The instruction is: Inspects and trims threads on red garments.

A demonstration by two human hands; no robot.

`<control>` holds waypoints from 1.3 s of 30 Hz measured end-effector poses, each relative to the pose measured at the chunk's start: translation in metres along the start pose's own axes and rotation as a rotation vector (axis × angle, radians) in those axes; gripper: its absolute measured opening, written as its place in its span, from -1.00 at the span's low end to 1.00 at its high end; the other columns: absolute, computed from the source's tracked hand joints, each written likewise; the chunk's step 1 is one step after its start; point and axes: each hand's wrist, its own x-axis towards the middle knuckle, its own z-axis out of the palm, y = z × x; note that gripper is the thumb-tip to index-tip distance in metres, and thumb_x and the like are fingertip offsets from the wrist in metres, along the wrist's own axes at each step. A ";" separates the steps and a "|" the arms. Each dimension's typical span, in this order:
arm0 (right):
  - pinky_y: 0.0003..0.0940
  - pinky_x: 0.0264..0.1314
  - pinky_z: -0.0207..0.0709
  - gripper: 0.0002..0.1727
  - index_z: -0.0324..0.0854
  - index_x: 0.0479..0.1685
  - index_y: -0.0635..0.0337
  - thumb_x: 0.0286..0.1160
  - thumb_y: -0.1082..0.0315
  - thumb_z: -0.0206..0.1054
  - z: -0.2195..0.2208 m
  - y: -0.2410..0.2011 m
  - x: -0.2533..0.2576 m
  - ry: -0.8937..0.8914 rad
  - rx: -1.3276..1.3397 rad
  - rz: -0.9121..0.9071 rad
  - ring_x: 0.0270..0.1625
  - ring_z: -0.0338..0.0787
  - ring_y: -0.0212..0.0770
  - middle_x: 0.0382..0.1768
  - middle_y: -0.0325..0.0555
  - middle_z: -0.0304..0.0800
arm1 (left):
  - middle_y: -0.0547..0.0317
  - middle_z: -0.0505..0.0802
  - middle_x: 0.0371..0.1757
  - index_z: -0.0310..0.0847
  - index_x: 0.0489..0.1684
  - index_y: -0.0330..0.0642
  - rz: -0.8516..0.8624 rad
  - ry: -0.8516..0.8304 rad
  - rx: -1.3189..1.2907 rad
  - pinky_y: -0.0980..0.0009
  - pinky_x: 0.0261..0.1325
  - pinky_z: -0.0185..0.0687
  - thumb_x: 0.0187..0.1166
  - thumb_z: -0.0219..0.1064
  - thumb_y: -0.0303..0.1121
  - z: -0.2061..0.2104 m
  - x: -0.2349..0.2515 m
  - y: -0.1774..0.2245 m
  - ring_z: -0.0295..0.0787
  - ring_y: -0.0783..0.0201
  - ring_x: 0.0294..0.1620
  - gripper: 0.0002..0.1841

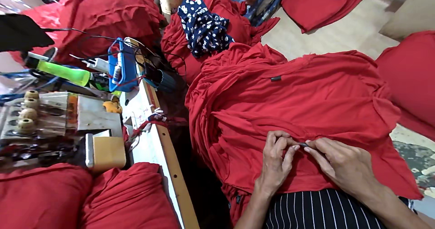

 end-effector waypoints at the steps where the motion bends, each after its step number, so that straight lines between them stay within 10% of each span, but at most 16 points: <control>1: -0.12 -0.60 0.49 -0.64 0.78 -0.29 0.23 0.64 0.17 0.17 -0.001 0.000 0.000 0.005 0.000 0.002 -0.46 0.82 0.03 -0.44 0.00 0.82 | -0.13 0.79 -0.11 0.78 -0.40 -0.40 0.000 0.000 0.001 0.58 0.18 0.62 0.42 0.40 -0.53 0.000 0.000 0.000 0.75 0.28 0.02 -0.91; 12: -0.12 -0.42 0.47 -0.52 0.75 -0.01 0.33 0.64 0.02 0.21 -0.026 0.023 -0.005 0.104 0.138 0.240 -0.47 0.69 -0.11 -0.39 0.06 0.80 | 0.02 0.78 -0.22 0.68 -0.34 -0.42 -0.125 0.208 0.169 0.54 0.11 0.64 0.67 0.14 -0.47 -0.041 0.006 0.002 0.73 0.40 -0.06 -0.75; 16: 0.23 -0.28 0.52 -0.29 0.65 0.36 0.26 0.48 -0.18 0.26 -0.018 0.036 0.001 -0.078 0.203 0.281 -0.26 0.77 0.11 -0.12 0.13 0.83 | -0.05 0.80 -0.03 0.80 -0.36 -0.33 -0.102 0.162 0.268 0.37 0.24 0.61 0.67 0.20 -0.30 -0.038 0.006 -0.001 0.71 0.20 0.10 -0.67; 21: -0.07 -0.34 0.52 -0.71 0.76 -0.16 0.31 0.38 0.27 0.26 -0.013 0.041 -0.004 0.031 0.242 0.285 -0.41 0.71 -0.13 -0.40 0.03 0.77 | -0.06 0.84 0.21 0.85 0.11 -0.13 -0.057 -0.025 0.428 -0.22 0.41 0.38 0.44 0.45 -0.32 -0.023 0.006 -0.010 0.65 -0.16 0.41 -0.70; 31: -0.66 -0.36 0.33 -0.78 0.64 -0.31 0.49 0.34 0.41 0.29 -0.022 0.036 0.009 0.229 0.250 0.144 -0.45 0.51 -0.50 -0.50 0.03 0.67 | 0.18 0.88 -0.30 0.84 -0.46 -0.08 0.116 0.160 0.406 0.02 0.28 0.34 0.24 0.55 -0.42 -0.032 0.021 -0.013 0.78 0.20 -0.07 -0.97; 35: -0.57 -0.42 0.30 -0.81 0.57 -0.34 0.54 0.29 0.49 0.24 -0.032 0.038 0.023 0.332 0.140 0.052 -0.49 0.49 -0.36 -0.52 0.15 0.61 | 0.14 0.83 -0.31 0.74 -0.60 -0.06 0.209 0.285 0.436 0.14 0.38 0.34 0.25 0.53 -0.47 -0.029 0.033 -0.005 0.75 0.20 0.02 -0.88; 39: -0.07 -0.44 0.46 -0.82 0.65 -0.27 0.48 0.31 0.47 0.38 -0.021 0.053 0.030 0.138 0.180 0.191 -0.50 0.63 -0.04 -0.47 0.16 0.68 | 0.12 0.85 -0.26 0.84 -0.41 -0.11 0.057 0.077 0.466 0.08 0.04 0.46 0.32 0.48 -0.49 -0.023 0.028 -0.016 0.77 0.14 -0.13 -0.95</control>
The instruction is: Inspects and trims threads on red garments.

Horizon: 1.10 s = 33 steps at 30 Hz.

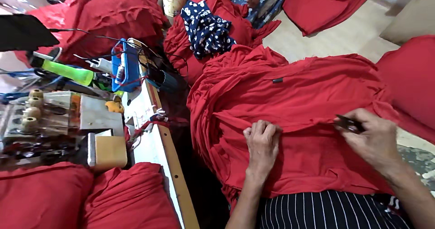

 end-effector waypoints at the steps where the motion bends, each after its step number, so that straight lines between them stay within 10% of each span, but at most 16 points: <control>1: -0.05 -0.39 0.48 -0.82 0.68 -0.24 0.44 0.33 0.45 0.44 0.004 0.006 -0.001 -0.067 0.051 0.081 -0.47 0.64 -0.07 -0.46 0.10 0.69 | 0.10 0.85 -0.23 0.86 -0.31 -0.13 -0.032 -0.070 -0.022 0.06 -0.01 0.52 0.38 0.47 -0.47 0.002 -0.003 -0.003 0.79 0.12 -0.13 -0.93; 12: -0.18 -0.45 0.39 -0.76 0.71 -0.24 0.26 0.21 0.29 0.27 -0.009 0.010 -0.017 -0.176 0.062 0.091 -0.50 0.56 -0.26 -0.52 -0.14 0.63 | 0.11 0.88 -0.09 0.80 -0.33 -0.14 0.014 -0.100 -0.044 0.00 0.23 0.41 0.43 0.42 -0.43 -0.009 -0.003 0.016 0.78 0.14 0.12 -0.96; 17: -0.73 -0.42 0.39 -0.77 0.74 -0.16 0.18 0.40 0.21 0.37 -0.016 -0.002 -0.002 -0.197 0.235 0.109 -0.48 0.52 -0.71 -0.47 -0.40 0.67 | 0.11 0.91 -0.16 0.78 -0.23 -0.22 0.052 -0.288 -0.086 -0.01 0.28 0.49 0.50 0.36 -0.48 -0.023 -0.010 0.011 0.85 0.19 -0.02 -0.92; 21: -0.28 -0.52 0.39 -0.73 0.73 -0.40 0.13 0.41 0.10 0.41 -0.005 -0.021 0.019 -0.296 0.101 0.054 -0.59 0.53 -0.38 -0.64 -0.32 0.57 | 0.12 0.91 -0.16 0.78 -0.28 -0.18 0.031 -0.319 -0.062 -0.02 0.24 0.47 0.49 0.37 -0.46 -0.028 -0.020 0.012 0.85 0.18 -0.01 -0.93; 25: 0.12 -0.42 0.47 -0.61 0.66 -0.21 0.20 0.31 0.07 0.62 0.010 -0.037 0.028 -0.572 -0.097 0.090 -0.46 0.71 0.05 -0.60 -0.07 0.62 | 0.17 0.90 -0.12 0.82 -0.25 -0.09 0.016 -0.344 -0.032 -0.09 0.21 0.42 0.43 0.44 -0.39 -0.025 -0.021 0.019 0.82 0.13 0.08 -0.93; 33: -0.16 -0.58 0.35 -0.86 0.61 -0.32 0.25 0.18 0.44 0.42 0.012 -0.035 0.013 -0.328 0.024 0.026 -0.63 0.54 -0.19 -0.69 -0.19 0.49 | 0.18 0.87 -0.22 0.88 -0.25 0.00 0.063 -0.217 -0.011 0.04 0.06 0.41 0.32 0.49 -0.40 0.006 -0.028 0.024 0.77 0.11 -0.07 -0.88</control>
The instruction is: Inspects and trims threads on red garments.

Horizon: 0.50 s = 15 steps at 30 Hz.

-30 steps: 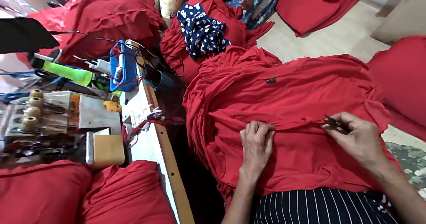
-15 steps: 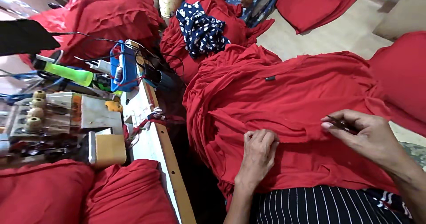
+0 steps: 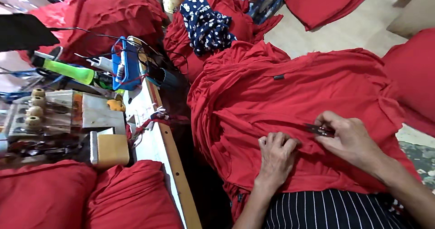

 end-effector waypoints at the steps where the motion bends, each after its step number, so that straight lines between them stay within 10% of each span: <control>1: -0.30 -0.57 0.34 -0.87 0.61 -0.27 0.25 0.22 0.45 0.38 -0.004 -0.003 0.001 0.047 0.062 -0.001 -0.63 0.50 -0.32 -0.67 -0.25 0.49 | 0.19 0.87 -0.27 0.87 -0.30 -0.02 0.013 0.035 -0.002 0.05 0.03 0.40 0.31 0.48 -0.41 0.002 0.001 -0.001 0.77 0.13 -0.14 -0.90; 8: -0.76 -0.45 0.43 -0.83 0.51 -0.04 0.30 0.57 0.37 0.22 -0.027 -0.012 0.012 0.403 0.215 -0.005 -0.52 0.51 -0.66 -0.44 -0.30 0.54 | 0.14 0.80 -0.48 0.79 -0.50 -0.19 -0.008 0.541 0.036 0.36 -0.09 0.48 0.24 0.43 -0.51 0.001 0.017 -0.016 0.67 0.28 -0.37 -0.97; 12: -0.36 -0.44 0.44 -0.75 0.51 0.01 0.53 0.50 0.47 0.22 0.000 0.007 0.004 0.446 -0.002 -0.070 -0.50 0.54 -0.22 -0.45 0.11 0.60 | 0.16 0.71 -0.62 0.73 -0.65 -0.15 0.046 0.568 0.169 0.35 -0.14 0.47 0.25 0.40 -0.54 0.016 0.015 -0.026 0.63 0.23 -0.45 -0.87; 15: -0.17 -0.46 0.44 -0.78 0.55 -0.01 0.46 0.47 0.48 0.25 0.011 0.037 -0.006 0.284 0.034 0.071 -0.53 0.56 -0.13 -0.49 0.07 0.60 | 0.15 0.75 -0.56 0.82 -0.57 -0.12 0.012 0.407 0.149 0.30 -0.18 0.47 0.25 0.41 -0.55 0.017 0.005 -0.029 0.66 0.21 -0.44 -0.88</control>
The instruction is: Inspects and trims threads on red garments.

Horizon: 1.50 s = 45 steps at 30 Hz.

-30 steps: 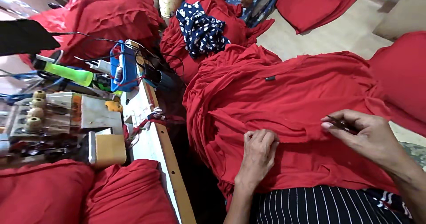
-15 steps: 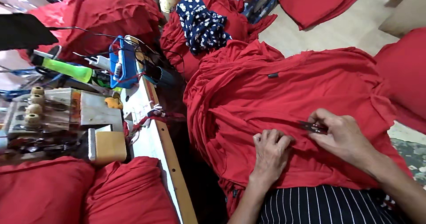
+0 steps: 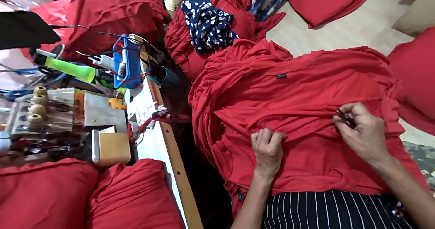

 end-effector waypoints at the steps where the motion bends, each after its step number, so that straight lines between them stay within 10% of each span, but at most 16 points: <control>1: -0.09 -0.46 0.44 -0.78 0.56 -0.02 0.45 0.46 0.47 0.25 -0.001 0.004 -0.003 -0.040 -0.007 0.020 -0.53 0.59 -0.07 -0.49 0.08 0.61 | 0.13 0.76 -0.51 0.85 -0.51 -0.12 -0.014 -0.053 -0.038 0.30 -0.20 0.48 0.24 0.41 -0.56 -0.005 -0.001 0.000 0.68 0.19 -0.40 -0.87; 11: -0.01 -0.46 0.45 -0.79 0.62 -0.06 0.34 0.38 0.42 0.33 -0.010 -0.001 -0.008 -0.141 0.018 0.030 -0.53 0.61 -0.08 -0.52 -0.03 0.62 | -0.02 0.82 -0.04 0.86 -0.10 -0.26 -0.071 -0.282 -0.391 0.29 0.19 0.63 0.41 0.41 -0.36 -0.022 0.006 0.009 0.73 0.15 0.05 -0.78; 16: 0.02 -0.44 0.48 -0.80 0.64 -0.06 0.31 0.41 0.40 0.35 -0.011 -0.003 -0.007 -0.152 0.003 0.042 -0.50 0.64 -0.07 -0.50 -0.05 0.65 | -0.03 0.84 -0.11 0.88 0.00 -0.20 -0.005 -0.306 -0.368 0.25 0.00 0.71 0.36 0.55 -0.39 -0.008 0.013 0.023 0.78 0.12 -0.07 -0.74; 20: 0.19 -0.31 0.55 -0.61 0.61 0.18 0.35 0.44 0.29 0.33 -0.019 -0.022 -0.010 -0.085 -0.047 0.003 -0.31 0.77 0.11 -0.27 0.13 0.77 | 0.07 0.84 -0.32 0.94 -0.30 -0.13 0.026 -0.184 -0.277 0.36 -0.23 0.69 0.37 0.54 -0.42 0.010 0.012 0.033 0.77 0.23 -0.31 -0.93; 24: -0.33 -0.34 0.54 -0.54 0.62 0.20 0.31 0.45 0.15 0.36 -0.020 -0.049 -0.009 -0.041 0.013 -0.152 -0.35 0.68 -0.26 -0.23 -0.03 0.76 | 0.07 0.88 -0.34 0.92 -0.38 -0.17 0.042 -0.137 -0.290 0.39 -0.34 0.60 0.34 0.52 -0.46 0.011 0.005 0.036 0.79 0.26 -0.35 -0.95; 37: -0.60 -0.29 0.47 -0.63 0.57 0.22 0.13 0.74 0.09 0.08 0.001 -0.016 0.006 -0.311 0.410 0.157 -0.34 0.59 -0.61 -0.23 -0.36 0.67 | 0.05 0.89 -0.27 0.84 -0.36 -0.26 0.027 -0.298 -0.543 0.35 0.00 0.57 0.48 0.39 -0.43 -0.010 -0.006 0.021 0.79 0.26 -0.19 -0.87; 45: -0.68 -0.47 0.33 -0.70 0.56 0.20 0.13 0.77 0.18 0.07 0.001 -0.015 0.005 -0.319 0.489 0.190 -0.53 0.42 -0.62 -0.38 -0.41 0.57 | -0.06 0.87 -0.35 0.85 -0.31 -0.41 -0.055 -1.225 -0.841 0.26 -0.04 0.62 0.63 0.31 -0.34 -0.081 0.023 0.008 0.80 0.18 -0.24 -0.71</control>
